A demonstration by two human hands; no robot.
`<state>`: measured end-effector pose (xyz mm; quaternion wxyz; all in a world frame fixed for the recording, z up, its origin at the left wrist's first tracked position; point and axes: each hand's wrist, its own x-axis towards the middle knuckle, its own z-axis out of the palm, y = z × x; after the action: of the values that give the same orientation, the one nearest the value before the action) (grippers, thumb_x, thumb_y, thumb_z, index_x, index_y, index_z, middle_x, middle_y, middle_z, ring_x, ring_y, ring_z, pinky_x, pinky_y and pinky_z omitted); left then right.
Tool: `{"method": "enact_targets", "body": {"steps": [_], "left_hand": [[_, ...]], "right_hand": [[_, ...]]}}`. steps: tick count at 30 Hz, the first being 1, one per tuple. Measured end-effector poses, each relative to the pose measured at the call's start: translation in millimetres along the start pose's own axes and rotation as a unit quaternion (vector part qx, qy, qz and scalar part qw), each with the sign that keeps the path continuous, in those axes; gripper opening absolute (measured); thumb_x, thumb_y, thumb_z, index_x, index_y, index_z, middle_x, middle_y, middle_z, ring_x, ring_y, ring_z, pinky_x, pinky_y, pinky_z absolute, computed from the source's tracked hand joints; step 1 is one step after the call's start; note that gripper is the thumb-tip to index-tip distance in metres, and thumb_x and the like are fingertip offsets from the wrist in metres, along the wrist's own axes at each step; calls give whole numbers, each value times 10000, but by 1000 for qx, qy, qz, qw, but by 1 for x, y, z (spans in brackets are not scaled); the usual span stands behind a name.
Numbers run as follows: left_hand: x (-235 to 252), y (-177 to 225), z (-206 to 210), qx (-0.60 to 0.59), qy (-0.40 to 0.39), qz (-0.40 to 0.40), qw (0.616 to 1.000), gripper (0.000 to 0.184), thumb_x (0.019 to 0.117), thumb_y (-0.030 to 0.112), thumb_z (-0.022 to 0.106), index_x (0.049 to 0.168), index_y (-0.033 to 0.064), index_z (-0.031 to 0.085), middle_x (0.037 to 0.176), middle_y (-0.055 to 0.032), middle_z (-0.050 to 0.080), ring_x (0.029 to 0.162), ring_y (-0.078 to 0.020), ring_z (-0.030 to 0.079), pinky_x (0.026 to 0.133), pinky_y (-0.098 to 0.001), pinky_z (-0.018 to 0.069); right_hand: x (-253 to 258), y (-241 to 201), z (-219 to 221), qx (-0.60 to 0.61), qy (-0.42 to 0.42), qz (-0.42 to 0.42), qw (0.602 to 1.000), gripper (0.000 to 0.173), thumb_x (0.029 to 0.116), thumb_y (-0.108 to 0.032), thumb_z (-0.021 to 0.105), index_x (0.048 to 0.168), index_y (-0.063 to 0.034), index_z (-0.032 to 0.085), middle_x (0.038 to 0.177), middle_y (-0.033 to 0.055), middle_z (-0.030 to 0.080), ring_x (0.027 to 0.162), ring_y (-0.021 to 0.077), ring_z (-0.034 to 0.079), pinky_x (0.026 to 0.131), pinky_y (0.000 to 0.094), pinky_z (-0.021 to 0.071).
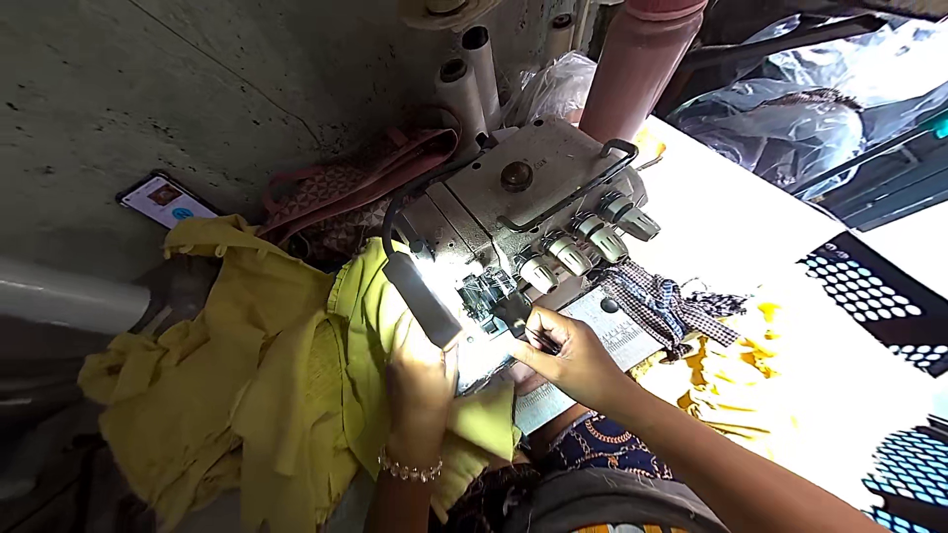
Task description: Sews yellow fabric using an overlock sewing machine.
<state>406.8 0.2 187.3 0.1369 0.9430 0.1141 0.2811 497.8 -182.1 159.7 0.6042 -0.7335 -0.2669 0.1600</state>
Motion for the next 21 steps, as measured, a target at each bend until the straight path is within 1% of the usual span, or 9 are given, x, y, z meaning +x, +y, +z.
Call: {"method": "enact_targets", "body": {"steps": [2, 5, 6, 8, 10, 12, 18, 19, 21], "left_hand": [[2, 1, -4, 30, 4, -17, 999, 187, 923, 133, 639, 948, 98, 820, 1021, -120, 758, 1059, -293, 704, 918, -386, 558], [-4, 1, -12, 82, 8, -17, 996, 169, 913, 129, 651, 880, 42, 792, 973, -132, 750, 1002, -325, 698, 877, -406, 556], [-8, 1, -16, 95, 9, -15, 995, 180, 911, 136, 650, 862, 23, 781, 962, -138, 747, 973, -324, 696, 855, -398, 553], [-17, 2, -24, 118, 13, -10, 993, 205, 891, 139, 647, 783, -15, 728, 900, -158, 717, 867, -328, 683, 760, -394, 548], [-25, 5, -33, 129, 15, -14, 991, 202, 880, 134, 644, 791, -33, 714, 858, -166, 698, 803, -326, 684, 714, -395, 555], [-31, 8, -42, 126, 12, -21, 992, 182, 876, 122, 628, 860, -26, 734, 850, -158, 684, 790, -314, 680, 716, -386, 560], [-37, 12, -51, 101, 15, -31, 994, 148, 838, 89, 644, 892, -11, 739, 854, -149, 690, 770, -289, 693, 671, -372, 567], [-37, 9, -57, 85, 16, -43, 995, 154, 861, 75, 641, 939, -16, 738, 881, -158, 699, 785, -295, 707, 671, -389, 576], [-35, -3, -88, 53, 38, -88, 994, 180, 946, 45, 608, 1062, -56, 703, 1010, -206, 724, 910, -314, 732, 766, -450, 595]], "right_hand": [[-8, -3, -9, -79, -25, -6, 997, 331, 899, -462, 685, 880, -145, 592, 659, -92, 497, 582, 2, 467, 538, 211, 385], [-15, -21, -19, -179, -65, -54, 980, 635, 871, -711, 602, 1104, -121, 645, 737, -28, 590, 632, 103, 573, 554, 324, 475], [-17, -27, -21, -202, -80, -77, 973, 642, 907, -695, 564, 1180, -119, 637, 817, -15, 635, 691, 111, 616, 593, 327, 513], [-18, -37, -20, -243, -87, -136, 957, 467, 1010, -472, 519, 1241, -83, 636, 992, 50, 687, 802, 167, 666, 661, 354, 554], [-16, -43, -6, -315, -20, -217, 924, 306, 959, -242, 548, 1109, -21, 697, 985, 126, 687, 739, 259, 696, 552, 386, 556], [-11, -48, 9, -364, 41, -258, 894, 223, 905, -134, 587, 1042, -30, 729, 1005, 153, 688, 693, 272, 690, 503, 359, 544], [2, -52, 44, -444, 51, -241, 862, 259, 876, -27, 652, 1111, -37, 762, 1105, 199, 709, 653, 299, 702, 525, 400, 562], [3, -52, 45, -442, 47, -239, 863, 274, 858, -5, 662, 1110, -38, 763, 1108, 207, 709, 643, 306, 700, 521, 410, 563], [1, -54, 45, -412, 43, -247, 876, 250, 880, -30, 650, 1102, -53, 761, 1071, 201, 699, 621, 297, 689, 496, 410, 559]]}}
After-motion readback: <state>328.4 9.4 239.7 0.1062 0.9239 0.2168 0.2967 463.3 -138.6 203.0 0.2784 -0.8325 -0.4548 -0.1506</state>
